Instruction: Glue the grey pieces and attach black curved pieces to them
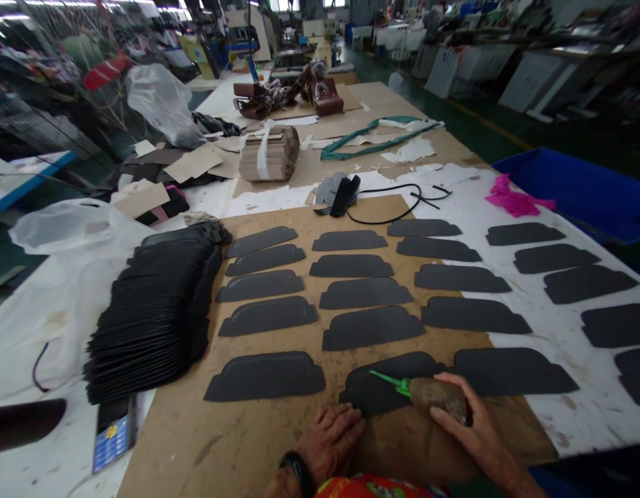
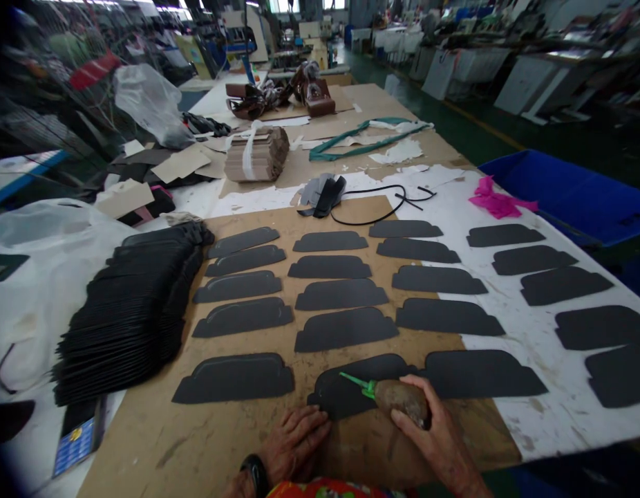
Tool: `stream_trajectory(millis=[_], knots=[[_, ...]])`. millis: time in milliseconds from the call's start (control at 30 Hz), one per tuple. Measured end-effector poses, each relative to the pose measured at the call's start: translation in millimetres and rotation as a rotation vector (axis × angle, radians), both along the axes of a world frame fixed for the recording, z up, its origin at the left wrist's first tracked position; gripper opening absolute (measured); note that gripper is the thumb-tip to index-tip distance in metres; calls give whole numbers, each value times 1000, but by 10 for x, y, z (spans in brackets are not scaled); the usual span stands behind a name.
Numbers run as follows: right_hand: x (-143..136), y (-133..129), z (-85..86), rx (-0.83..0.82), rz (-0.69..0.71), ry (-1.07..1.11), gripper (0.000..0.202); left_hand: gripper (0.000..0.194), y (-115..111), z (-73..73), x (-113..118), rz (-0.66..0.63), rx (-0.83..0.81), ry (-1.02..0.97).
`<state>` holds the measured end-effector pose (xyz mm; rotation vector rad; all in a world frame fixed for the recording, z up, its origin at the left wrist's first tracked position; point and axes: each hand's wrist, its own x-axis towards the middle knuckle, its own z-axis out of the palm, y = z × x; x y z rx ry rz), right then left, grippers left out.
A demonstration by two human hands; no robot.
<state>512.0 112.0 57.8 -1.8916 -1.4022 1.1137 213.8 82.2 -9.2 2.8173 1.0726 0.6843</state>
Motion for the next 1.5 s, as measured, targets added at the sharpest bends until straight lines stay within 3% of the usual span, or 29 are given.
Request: stream_trajectory(millis=[300, 467, 667, 1167, 1367, 1500], knots=[[312, -31, 57, -12, -115, -74, 44, 36, 37, 24, -41, -21, 1, 52], [418, -30, 146, -18, -142, -139, 45, 34, 32, -37, -27, 21, 37, -18], [583, -76, 128, -34, -178, -150, 49, 32, 44, -60, -18, 28, 67, -9], [673, -219, 175, -35, -282, -132, 48, 36, 71, 6, -33, -26, 12, 22], [741, -321, 185, -88, -335, -37, 51, 39, 80, 30, -65, -52, -1, 77], [637, -348, 260, -92, -575, 288, 54, 38, 86, 72, -74, -68, -24, 110]])
